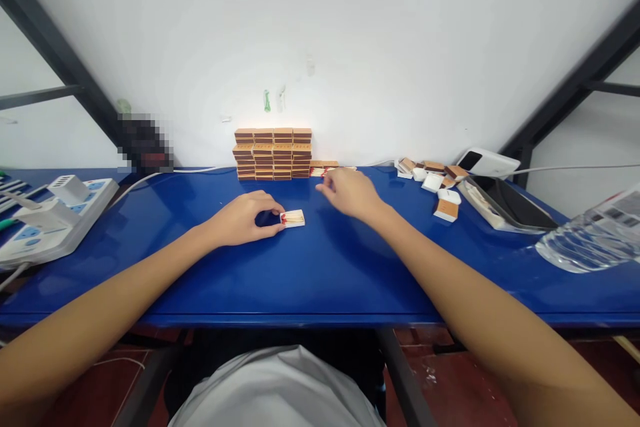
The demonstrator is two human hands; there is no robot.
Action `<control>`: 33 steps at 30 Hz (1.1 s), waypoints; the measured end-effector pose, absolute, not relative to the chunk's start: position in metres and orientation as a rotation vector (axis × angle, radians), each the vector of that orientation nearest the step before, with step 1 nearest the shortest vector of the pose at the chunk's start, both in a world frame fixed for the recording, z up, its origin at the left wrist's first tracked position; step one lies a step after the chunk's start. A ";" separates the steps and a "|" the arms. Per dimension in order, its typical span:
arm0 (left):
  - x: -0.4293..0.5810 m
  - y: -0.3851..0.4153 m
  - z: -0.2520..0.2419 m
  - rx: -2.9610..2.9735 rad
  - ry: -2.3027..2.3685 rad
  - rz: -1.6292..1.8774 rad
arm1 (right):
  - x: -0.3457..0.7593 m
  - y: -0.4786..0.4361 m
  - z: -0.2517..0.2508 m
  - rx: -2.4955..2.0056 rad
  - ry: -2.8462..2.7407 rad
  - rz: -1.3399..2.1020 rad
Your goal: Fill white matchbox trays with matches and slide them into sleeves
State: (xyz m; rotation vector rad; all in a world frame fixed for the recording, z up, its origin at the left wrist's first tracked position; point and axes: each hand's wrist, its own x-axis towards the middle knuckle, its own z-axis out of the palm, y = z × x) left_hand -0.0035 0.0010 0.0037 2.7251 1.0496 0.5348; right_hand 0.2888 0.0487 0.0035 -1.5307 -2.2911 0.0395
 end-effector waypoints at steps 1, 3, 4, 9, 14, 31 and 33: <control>-0.003 0.001 0.004 2.723 1.049 0.539 | 0.299 0.056 0.003 -1.687 -2.219 -0.015; -0.004 0.001 0.004 2.718 1.054 0.541 | 0.319 0.071 -0.001 -1.917 -2.118 -0.067; -0.004 0.001 0.004 2.717 1.057 0.535 | 0.327 0.078 -0.004 -1.985 -2.094 -0.074; -0.004 0.001 0.004 2.718 1.060 0.520 | 0.343 0.094 -0.013 -2.152 -2.066 0.008; -0.004 0.001 0.004 2.718 1.062 0.515 | 0.333 0.091 -0.008 -2.012 -2.243 0.223; -0.004 0.000 0.003 2.729 1.042 0.530 | 0.363 0.106 -0.013 -1.864 -2.267 0.051; -0.004 0.000 0.003 2.729 1.041 0.529 | 0.364 0.108 -0.014 -1.867 -2.266 0.027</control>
